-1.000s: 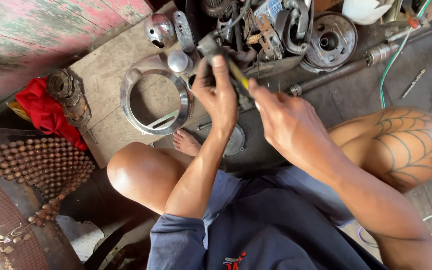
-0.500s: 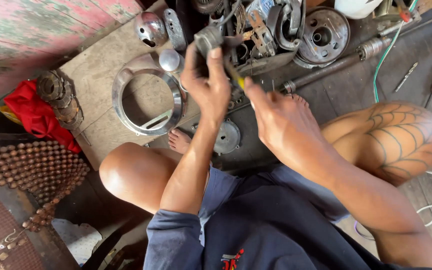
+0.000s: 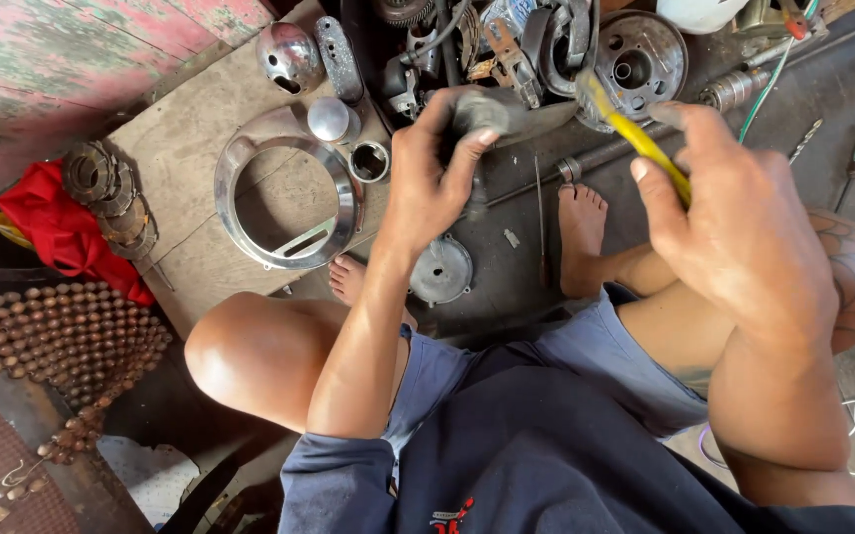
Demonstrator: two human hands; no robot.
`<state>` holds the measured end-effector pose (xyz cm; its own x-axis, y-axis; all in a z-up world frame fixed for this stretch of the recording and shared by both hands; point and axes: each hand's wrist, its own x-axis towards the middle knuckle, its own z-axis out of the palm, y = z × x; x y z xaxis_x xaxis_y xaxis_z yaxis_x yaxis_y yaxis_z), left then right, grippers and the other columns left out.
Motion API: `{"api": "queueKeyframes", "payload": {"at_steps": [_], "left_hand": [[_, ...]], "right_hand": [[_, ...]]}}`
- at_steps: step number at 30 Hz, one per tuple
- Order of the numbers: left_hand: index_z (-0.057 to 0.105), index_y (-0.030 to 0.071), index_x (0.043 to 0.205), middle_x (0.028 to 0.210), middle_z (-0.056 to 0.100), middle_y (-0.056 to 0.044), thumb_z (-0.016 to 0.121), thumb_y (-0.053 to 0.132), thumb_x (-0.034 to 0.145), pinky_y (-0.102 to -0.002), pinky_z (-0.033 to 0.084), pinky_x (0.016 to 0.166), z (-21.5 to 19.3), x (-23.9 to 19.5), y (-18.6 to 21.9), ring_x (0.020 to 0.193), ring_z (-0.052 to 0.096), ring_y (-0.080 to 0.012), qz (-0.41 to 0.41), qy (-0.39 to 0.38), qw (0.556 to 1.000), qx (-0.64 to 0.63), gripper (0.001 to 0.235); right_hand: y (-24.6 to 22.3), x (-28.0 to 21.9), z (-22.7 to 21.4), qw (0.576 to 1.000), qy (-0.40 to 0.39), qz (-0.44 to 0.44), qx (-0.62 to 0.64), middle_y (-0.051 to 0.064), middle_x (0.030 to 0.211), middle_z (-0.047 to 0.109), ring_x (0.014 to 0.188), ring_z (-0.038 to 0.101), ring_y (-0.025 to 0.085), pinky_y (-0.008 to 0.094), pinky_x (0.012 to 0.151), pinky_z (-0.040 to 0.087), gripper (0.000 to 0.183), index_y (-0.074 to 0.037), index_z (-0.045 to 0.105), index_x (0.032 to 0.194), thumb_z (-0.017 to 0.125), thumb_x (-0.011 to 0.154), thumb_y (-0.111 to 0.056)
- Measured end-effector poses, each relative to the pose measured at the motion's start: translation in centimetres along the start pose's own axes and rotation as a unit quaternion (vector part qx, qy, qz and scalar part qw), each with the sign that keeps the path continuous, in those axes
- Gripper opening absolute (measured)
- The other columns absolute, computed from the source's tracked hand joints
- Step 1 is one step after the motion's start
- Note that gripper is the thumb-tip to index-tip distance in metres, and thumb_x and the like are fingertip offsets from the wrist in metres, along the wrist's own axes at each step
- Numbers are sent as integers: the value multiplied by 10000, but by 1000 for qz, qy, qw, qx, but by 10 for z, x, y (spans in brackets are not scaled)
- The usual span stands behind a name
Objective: Cleaning a curved metal brake shoe using a small scraping tool to remove grime and debris.
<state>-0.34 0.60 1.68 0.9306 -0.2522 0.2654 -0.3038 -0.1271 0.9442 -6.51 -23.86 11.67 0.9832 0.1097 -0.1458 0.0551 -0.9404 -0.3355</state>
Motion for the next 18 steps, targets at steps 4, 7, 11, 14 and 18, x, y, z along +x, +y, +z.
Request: {"api": "queueKeyframes", "payload": {"at_steps": [4,7,11,14,18], "left_hand": [[548,-25,1271,1191,689,-280,572,324,1101,-501,636,1025,16,-15,21,1127,721,-465,-72,20,918,-390,389],[549,-50,1313,1284,645,-293,603,286,1132,-620,500,1176,15,-25,37,1298,590,-536,-69,26,834,-547,386],[414,-39,1543,1458,560,-325,620,315,1116,-636,370,1313,12,-37,53,1453,495,-513,-103,-18,766,-634,591],[392,-68,1531,1422,578,-336,608,334,1099,-574,418,1223,14,-42,57,1423,516,-535,-111,-20,761,-639,629],[350,-31,1588,1512,510,-314,565,368,1096,-604,380,1310,9,-36,51,1498,453,-508,-127,-16,753,-645,669]], "right_hand": [[-10,-6,-2,983,94,-89,133,232,1197,747,1057,738,346,424,898,557,319,128,641,1343,666,1113,-92],[-18,-11,-4,969,118,-100,192,218,1116,731,932,673,250,359,812,509,349,172,632,1360,619,1145,-103],[-22,-14,-7,966,129,-80,210,254,1136,731,967,706,270,354,827,542,370,176,616,1361,644,1103,-88],[-26,-16,-9,964,131,-67,222,244,1058,713,862,699,250,314,738,529,397,177,582,1408,594,1114,-89],[-32,-23,-12,947,133,-62,284,238,815,634,550,565,210,285,557,495,416,174,451,1514,439,1150,-28]]}}
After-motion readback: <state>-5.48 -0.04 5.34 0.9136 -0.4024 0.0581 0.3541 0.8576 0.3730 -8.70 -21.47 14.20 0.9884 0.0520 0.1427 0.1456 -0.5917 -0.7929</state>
